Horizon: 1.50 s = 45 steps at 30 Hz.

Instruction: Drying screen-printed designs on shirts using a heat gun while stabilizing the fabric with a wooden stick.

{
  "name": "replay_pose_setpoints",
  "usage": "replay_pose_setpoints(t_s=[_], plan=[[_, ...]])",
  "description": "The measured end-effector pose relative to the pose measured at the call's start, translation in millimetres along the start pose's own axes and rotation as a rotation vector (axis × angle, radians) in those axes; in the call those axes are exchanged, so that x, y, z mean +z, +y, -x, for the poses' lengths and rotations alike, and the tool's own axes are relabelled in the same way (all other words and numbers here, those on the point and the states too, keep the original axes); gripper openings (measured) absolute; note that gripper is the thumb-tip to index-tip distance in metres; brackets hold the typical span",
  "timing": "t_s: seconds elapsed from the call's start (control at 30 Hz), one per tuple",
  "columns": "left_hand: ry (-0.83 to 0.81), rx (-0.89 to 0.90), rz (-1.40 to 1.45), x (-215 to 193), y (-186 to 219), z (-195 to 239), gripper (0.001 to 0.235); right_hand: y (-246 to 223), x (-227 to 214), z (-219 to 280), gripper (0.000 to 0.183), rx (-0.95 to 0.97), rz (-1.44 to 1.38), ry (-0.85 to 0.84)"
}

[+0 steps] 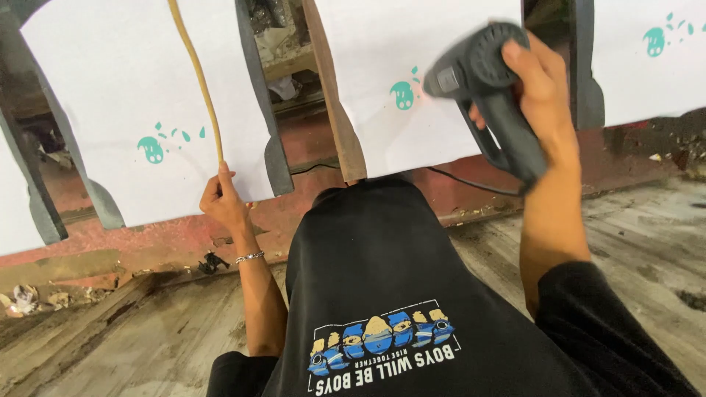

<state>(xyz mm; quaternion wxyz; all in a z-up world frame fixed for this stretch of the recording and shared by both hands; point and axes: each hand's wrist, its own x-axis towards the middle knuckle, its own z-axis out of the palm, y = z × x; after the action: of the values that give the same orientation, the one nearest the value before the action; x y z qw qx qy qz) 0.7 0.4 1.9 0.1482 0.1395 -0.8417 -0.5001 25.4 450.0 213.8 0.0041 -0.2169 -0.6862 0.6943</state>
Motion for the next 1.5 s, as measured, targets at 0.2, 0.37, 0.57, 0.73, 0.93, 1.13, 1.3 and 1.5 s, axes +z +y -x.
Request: replay_pose_setpoints(t_s=[0.2,0.37,0.57,0.73,0.93,1.13,1.3,1.5], plan=[[0.034,0.004,-0.018,1,-2,0,0.04,24,-11,-9,0.041,-0.032,0.016,0.006],[0.03,-0.012,-0.041,1,0,0,0.04,16,-20,5,0.035,0.054,0.072,0.042],[0.026,0.003,-0.047,2,-5,-1,0.039,21,-22,2,0.048,-0.128,0.065,0.033],[0.047,0.017,-0.035,3,-14,0,0.037,30,-30,0,0.048,0.046,-0.011,0.117],[0.063,0.029,-0.029,4,-13,1,0.038,21,-42,8,0.044,0.07,-0.019,0.22],[0.06,0.046,-0.069,4,-19,0,0.037,34,-50,-7,0.049,-0.057,-0.017,0.239],[0.061,0.028,-0.05,4,-16,1,0.038,27,-47,7,0.055,0.064,-0.093,0.278],[0.053,0.044,-0.053,4,-14,2,0.038,28,-45,6,0.06,0.027,-0.03,0.274]])
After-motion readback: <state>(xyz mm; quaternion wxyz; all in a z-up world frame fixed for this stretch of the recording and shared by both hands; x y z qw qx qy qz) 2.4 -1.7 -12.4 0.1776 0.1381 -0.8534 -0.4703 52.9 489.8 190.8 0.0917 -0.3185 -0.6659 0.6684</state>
